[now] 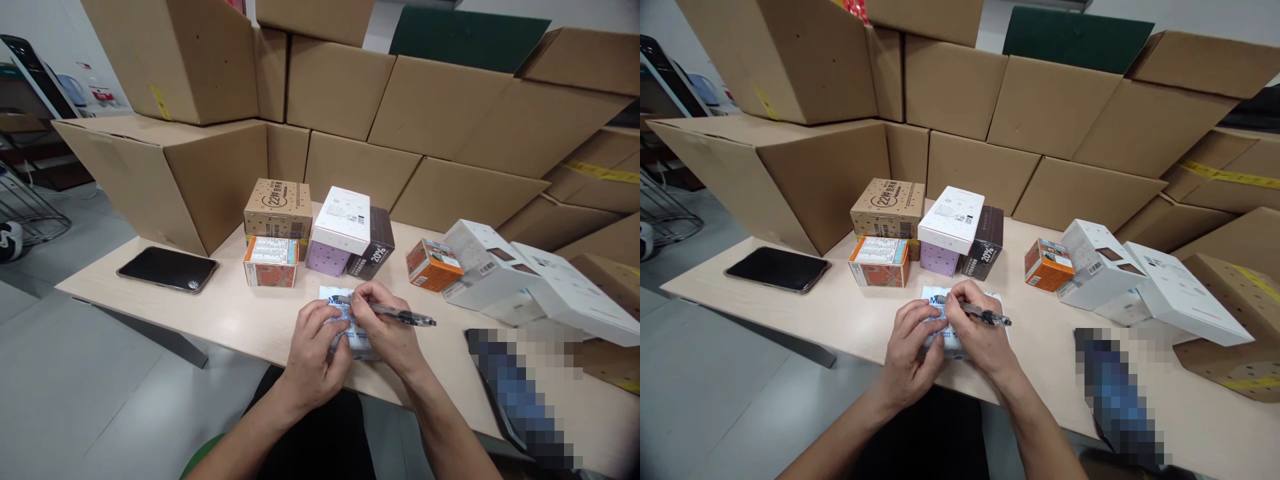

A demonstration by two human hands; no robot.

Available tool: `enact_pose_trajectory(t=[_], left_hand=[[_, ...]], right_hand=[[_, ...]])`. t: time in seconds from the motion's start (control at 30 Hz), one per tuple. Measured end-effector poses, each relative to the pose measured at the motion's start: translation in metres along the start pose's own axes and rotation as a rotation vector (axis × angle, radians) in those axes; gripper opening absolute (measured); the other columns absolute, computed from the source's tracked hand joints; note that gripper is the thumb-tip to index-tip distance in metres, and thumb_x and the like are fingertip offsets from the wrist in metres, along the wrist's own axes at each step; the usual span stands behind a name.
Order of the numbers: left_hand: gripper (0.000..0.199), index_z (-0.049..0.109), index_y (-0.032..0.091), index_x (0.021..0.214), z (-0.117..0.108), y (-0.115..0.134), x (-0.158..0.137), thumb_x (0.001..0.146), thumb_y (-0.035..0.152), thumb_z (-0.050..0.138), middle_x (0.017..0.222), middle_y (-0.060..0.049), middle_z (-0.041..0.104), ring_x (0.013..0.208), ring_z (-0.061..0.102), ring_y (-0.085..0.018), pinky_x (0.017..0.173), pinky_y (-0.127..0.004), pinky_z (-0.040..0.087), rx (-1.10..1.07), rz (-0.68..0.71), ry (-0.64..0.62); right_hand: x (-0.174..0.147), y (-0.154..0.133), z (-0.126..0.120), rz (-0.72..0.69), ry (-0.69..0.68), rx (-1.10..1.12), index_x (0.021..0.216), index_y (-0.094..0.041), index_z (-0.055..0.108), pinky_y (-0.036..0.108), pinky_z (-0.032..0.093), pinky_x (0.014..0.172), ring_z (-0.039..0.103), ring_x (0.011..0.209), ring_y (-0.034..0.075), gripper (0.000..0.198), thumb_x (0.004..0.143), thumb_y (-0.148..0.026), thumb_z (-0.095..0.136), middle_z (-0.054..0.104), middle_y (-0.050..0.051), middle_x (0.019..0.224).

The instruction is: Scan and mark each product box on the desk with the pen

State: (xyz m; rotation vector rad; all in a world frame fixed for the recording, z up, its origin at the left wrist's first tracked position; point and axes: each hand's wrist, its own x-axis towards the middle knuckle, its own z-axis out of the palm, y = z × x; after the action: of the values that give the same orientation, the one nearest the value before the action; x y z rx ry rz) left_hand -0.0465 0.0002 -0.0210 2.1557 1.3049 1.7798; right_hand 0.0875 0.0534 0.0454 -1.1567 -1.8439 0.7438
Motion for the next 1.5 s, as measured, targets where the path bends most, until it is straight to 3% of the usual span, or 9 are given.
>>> enact_pose_trajectory(t=[0.43,0.53,0.63,0.77,0.87,0.97,1.2,1.37,1.5], left_hand=[[0.025,0.061,0.019,0.108,0.001,-0.002,-0.001,0.087,0.007,0.055,0.111,-0.010,0.063,0.115,0.053,-0.025,0.102,-0.048,0.048,0.007,0.018,0.000],[0.025,0.061,0.019,0.109,0.001,-0.001,-0.002,0.087,0.007,0.055,0.110,-0.010,0.063,0.114,0.054,-0.025,0.102,-0.049,0.048,0.010,0.028,0.007],[0.026,0.061,0.019,0.110,0.002,-0.002,-0.002,0.087,0.007,0.055,0.111,-0.010,0.063,0.114,0.054,-0.025,0.103,-0.050,0.048,0.004,0.018,0.016],[0.027,0.061,0.020,0.113,0.002,-0.002,-0.001,0.089,0.008,0.055,0.113,-0.010,0.063,0.117,0.054,-0.025,0.104,-0.051,0.048,0.001,0.000,0.015],[0.028,0.061,0.019,0.115,0.003,-0.003,0.000,0.090,0.009,0.056,0.114,-0.010,0.063,0.120,0.054,-0.025,0.106,-0.052,0.047,0.005,0.001,0.010],[0.028,0.060,0.019,0.117,0.005,-0.003,0.002,0.091,0.010,0.056,0.115,-0.011,0.063,0.120,0.055,-0.025,0.108,-0.052,0.047,-0.001,0.010,0.000],[0.023,0.060,0.016,0.115,0.004,-0.003,0.005,0.094,0.009,0.053,0.119,-0.014,0.062,0.127,0.053,-0.025,0.112,-0.051,0.045,0.003,0.049,-0.062],[0.025,0.059,0.016,0.119,0.001,-0.004,0.004,0.095,0.011,0.053,0.124,-0.014,0.062,0.133,0.049,-0.025,0.116,-0.054,0.040,0.019,0.066,-0.085],[0.031,0.056,0.019,0.127,0.000,-0.003,0.002,0.096,0.016,0.054,0.133,-0.014,0.057,0.135,0.044,-0.027,0.115,-0.058,0.037,0.067,0.045,-0.069]], right_hand=[[-0.002,0.004,0.001,-0.043,0.007,0.003,0.074,-0.020,0.057,0.021,0.043,0.060,0.054,0.058,0.009,0.019,0.090,-0.031,0.056,0.059,-0.005,0.064],[-0.005,0.006,0.002,0.005,0.164,0.131,0.076,-0.020,0.058,0.022,0.044,0.055,0.055,0.055,0.010,0.022,0.090,-0.036,0.058,0.062,-0.004,0.063],[-0.010,0.014,-0.008,0.022,0.460,0.241,0.088,-0.020,0.062,0.023,0.047,0.054,0.057,0.055,0.011,0.022,0.090,-0.042,0.061,0.066,-0.003,0.070],[-0.017,0.046,-0.044,0.008,0.679,-0.031,0.104,-0.020,0.067,0.030,0.051,0.067,0.063,0.068,0.015,0.028,0.089,-0.043,0.063,0.072,0.003,0.089],[-0.026,0.078,-0.073,-0.046,0.399,-0.423,0.117,-0.019,0.068,0.038,0.050,0.088,0.065,0.101,0.024,0.031,0.093,-0.036,0.056,0.070,0.011,0.114],[-0.031,0.099,-0.083,-0.057,0.096,-0.733,0.131,-0.014,0.061,0.041,0.047,0.091,0.060,0.107,0.027,0.042,0.093,-0.016,0.042,0.068,0.015,0.120],[-0.031,0.098,-0.068,-0.008,-0.126,-0.912,0.134,-0.015,0.057,0.037,0.043,0.085,0.056,0.092,0.025,0.056,0.082,-0.003,0.042,0.070,0.014,0.111],[-0.077,0.093,-0.089,-0.014,0.248,-0.950,0.141,-0.014,0.051,0.051,0.043,0.096,0.059,0.109,0.033,0.051,0.098,-0.037,0.036,0.065,0.019,0.120],[-0.135,0.093,-0.109,0.427,0.480,-1.094,0.146,-0.015,0.048,0.066,0.043,0.088,0.056,0.114,0.051,0.081,0.087,-0.070,0.045,0.056,0.030,0.128]])
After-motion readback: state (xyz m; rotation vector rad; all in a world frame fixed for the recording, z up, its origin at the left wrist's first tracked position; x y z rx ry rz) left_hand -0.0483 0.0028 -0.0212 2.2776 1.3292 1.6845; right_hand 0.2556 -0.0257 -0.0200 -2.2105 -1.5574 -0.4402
